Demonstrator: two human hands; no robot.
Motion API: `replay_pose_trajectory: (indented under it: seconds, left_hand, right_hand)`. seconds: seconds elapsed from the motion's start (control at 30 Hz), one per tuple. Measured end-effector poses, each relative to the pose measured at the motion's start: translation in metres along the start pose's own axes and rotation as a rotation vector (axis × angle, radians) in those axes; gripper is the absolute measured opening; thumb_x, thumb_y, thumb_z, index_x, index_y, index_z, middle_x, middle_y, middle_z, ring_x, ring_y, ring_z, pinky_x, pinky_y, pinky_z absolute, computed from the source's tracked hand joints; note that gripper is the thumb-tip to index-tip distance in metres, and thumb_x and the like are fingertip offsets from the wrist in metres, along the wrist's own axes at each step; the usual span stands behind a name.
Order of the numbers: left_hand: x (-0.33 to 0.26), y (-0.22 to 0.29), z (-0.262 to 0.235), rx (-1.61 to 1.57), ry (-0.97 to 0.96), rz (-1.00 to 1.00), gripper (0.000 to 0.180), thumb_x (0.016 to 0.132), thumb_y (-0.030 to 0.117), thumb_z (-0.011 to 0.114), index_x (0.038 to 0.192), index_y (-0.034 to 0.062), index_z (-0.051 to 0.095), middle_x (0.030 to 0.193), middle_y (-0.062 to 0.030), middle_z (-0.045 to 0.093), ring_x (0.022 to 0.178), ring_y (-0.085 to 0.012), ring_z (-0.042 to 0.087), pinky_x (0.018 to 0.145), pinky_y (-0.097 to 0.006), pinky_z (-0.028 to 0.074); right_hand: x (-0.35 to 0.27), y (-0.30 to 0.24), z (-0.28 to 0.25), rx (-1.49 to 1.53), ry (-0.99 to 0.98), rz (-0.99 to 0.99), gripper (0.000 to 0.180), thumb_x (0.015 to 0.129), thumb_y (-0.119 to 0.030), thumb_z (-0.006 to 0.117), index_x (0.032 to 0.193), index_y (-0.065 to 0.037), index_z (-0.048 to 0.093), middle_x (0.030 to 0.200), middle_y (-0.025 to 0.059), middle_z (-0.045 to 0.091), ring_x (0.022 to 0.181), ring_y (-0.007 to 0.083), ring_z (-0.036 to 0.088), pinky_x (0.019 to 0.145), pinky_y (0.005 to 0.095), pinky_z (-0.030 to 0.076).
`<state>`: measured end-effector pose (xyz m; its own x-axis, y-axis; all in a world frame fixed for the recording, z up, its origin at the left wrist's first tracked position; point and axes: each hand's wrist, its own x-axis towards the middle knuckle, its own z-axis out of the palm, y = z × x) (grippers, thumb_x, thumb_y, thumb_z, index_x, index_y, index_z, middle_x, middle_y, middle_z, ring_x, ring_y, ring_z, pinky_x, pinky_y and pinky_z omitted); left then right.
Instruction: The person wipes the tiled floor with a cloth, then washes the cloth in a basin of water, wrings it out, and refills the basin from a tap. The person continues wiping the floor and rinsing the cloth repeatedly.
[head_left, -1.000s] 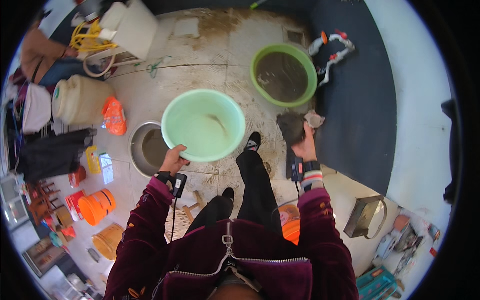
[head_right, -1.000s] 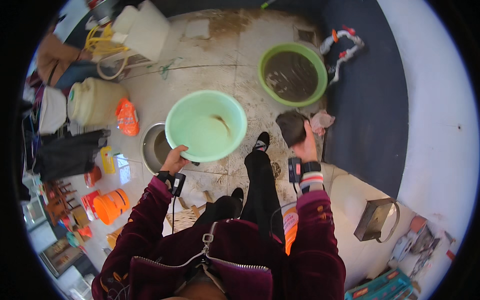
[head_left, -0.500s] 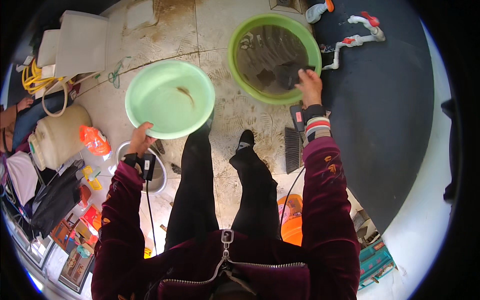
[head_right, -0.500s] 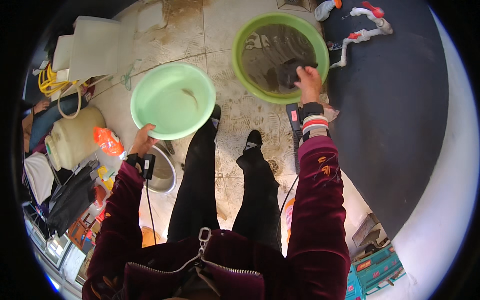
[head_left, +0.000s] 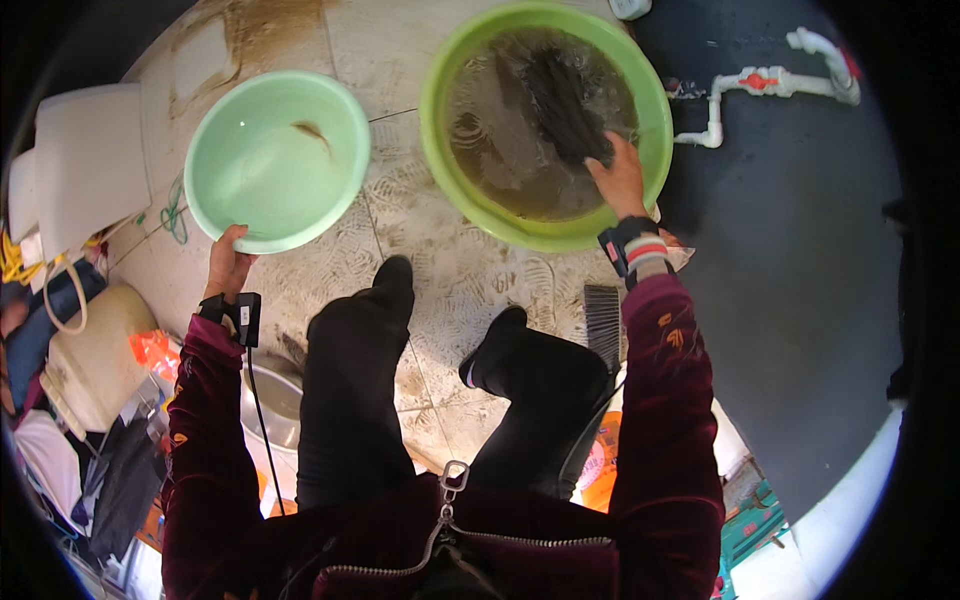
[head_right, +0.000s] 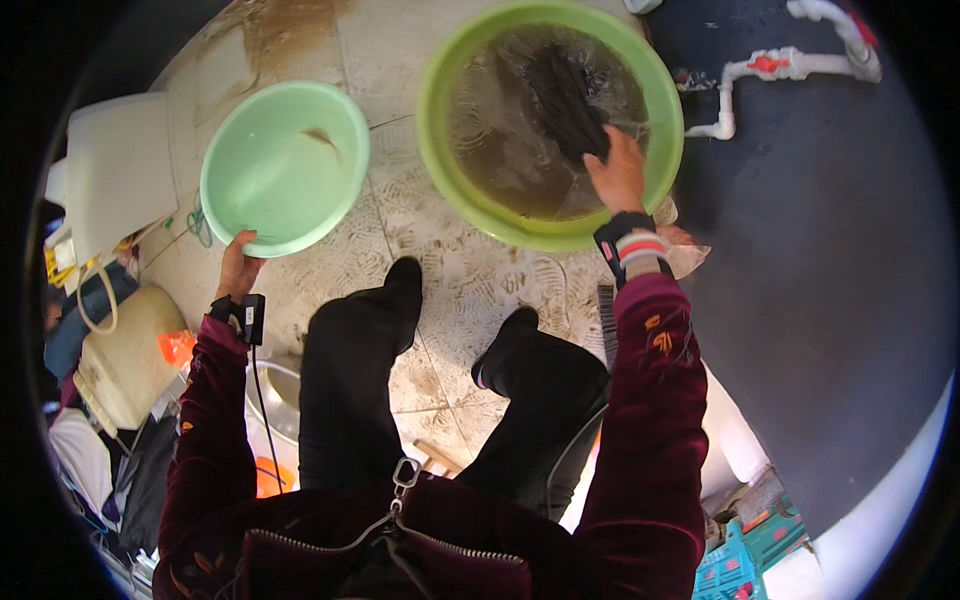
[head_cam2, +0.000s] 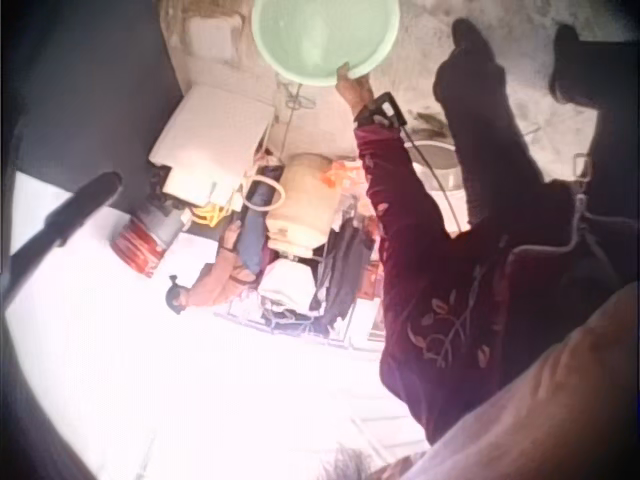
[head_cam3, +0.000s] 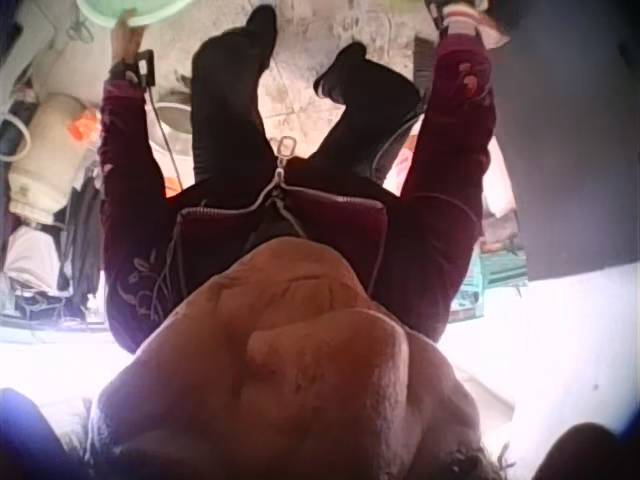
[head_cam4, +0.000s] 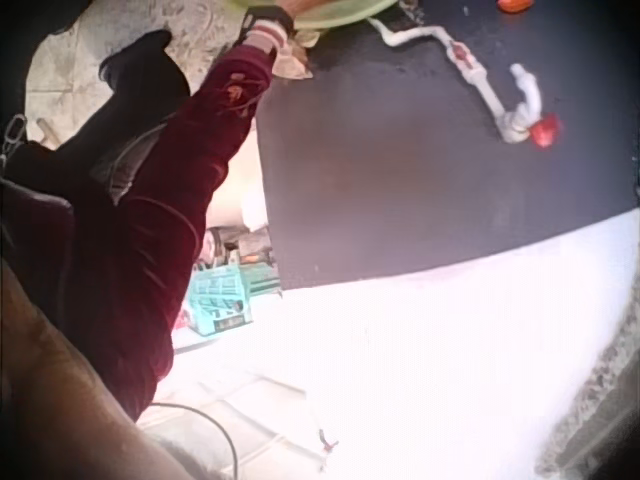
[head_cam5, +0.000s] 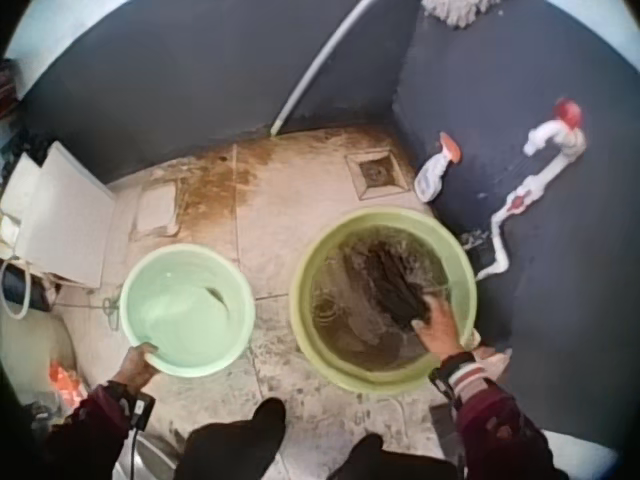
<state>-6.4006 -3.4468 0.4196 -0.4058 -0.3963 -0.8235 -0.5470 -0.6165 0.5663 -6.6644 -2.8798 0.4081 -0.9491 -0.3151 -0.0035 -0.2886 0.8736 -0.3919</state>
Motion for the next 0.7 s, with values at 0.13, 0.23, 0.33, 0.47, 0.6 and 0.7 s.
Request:
replay_pose_trajectory:
  seconds: [0.13, 0.23, 0.33, 0.47, 0.6, 0.7]
  left_hand:
    - [0.062, -0.028, 0.013, -0.103, -0.061, 0.075, 0.042, 0.081, 0.005, 0.056, 0.12, 0.0019, 0.042, 0.118, -0.0082, 0.051, 0.107, -0.0226, 0.052, 0.09, -0.038, 0.047]
    - [0.103, -0.038, 0.021, -0.115, -0.076, 0.141, 0.043, 0.082, 0.006, 0.055, 0.122, 0.0007, 0.04, 0.119, -0.0101, 0.051, 0.106, -0.0241, 0.054, 0.088, -0.038, 0.049]
    - [0.129, -0.047, 0.033, -0.149, -0.097, 0.174, 0.042, 0.083, 0.007, 0.055, 0.121, 0.0, 0.04, 0.118, -0.0118, 0.051, 0.104, -0.0257, 0.056, 0.084, -0.038, 0.052]
    - [0.136, -0.049, 0.053, -0.135, -0.198, 0.155, 0.048, 0.086, 0.023, 0.059, 0.124, 0.0019, 0.039, 0.117, -0.0129, 0.052, 0.102, -0.0263, 0.057, 0.08, -0.039, 0.054]
    - [0.12, -0.046, 0.055, 0.006, -0.223, 0.176, 0.061, 0.087, 0.046, 0.054, 0.129, 0.006, 0.036, 0.12, -0.013, 0.05, 0.104, -0.0252, 0.054, 0.076, -0.04, 0.054]
    - [0.112, -0.045, 0.045, 0.046, -0.2, 0.143, 0.07, 0.086, 0.051, 0.052, 0.135, 0.0054, 0.03, 0.125, -0.0164, 0.042, 0.103, -0.0246, 0.052, 0.078, -0.039, 0.054]
  right_hand:
    - [0.048, -0.012, 0.053, -0.138, -0.379, 0.06, 0.075, 0.076, -0.027, 0.066, 0.138, -0.014, 0.027, 0.138, 0.0152, 0.033, 0.121, 0.0359, 0.038, 0.099, 0.0433, 0.036]
    - [0.086, -0.015, 0.085, -0.204, -0.659, 0.054, 0.087, 0.074, -0.034, 0.067, 0.142, -0.011, 0.017, 0.145, 0.02, 0.022, 0.127, 0.0387, 0.033, 0.1, 0.0456, 0.035]
    - [0.099, -0.011, 0.105, -0.29, -0.781, -0.031, 0.07, 0.076, -0.024, 0.062, 0.135, -0.003, 0.031, 0.134, 0.024, 0.039, 0.116, 0.0399, 0.045, 0.095, 0.0422, 0.041]
    - [0.086, -0.011, 0.115, -0.465, -0.958, 0.02, 0.046, 0.081, -0.019, 0.055, 0.124, -0.005, 0.05, 0.125, 0.0192, 0.051, 0.111, 0.0349, 0.052, 0.091, 0.044, 0.043]
    - [0.062, -0.004, 0.064, -0.21, -0.785, -0.085, 0.04, 0.083, -0.033, 0.054, 0.114, -0.008, 0.058, 0.116, 0.0142, 0.058, 0.104, 0.0354, 0.055, 0.089, 0.0407, 0.044]
    - [0.064, -0.002, -0.006, 0.156, -0.615, -0.084, 0.032, 0.086, -0.027, 0.056, 0.109, -0.005, 0.059, 0.095, 0.0072, 0.063, 0.087, 0.0217, 0.058, 0.079, 0.0313, 0.045]
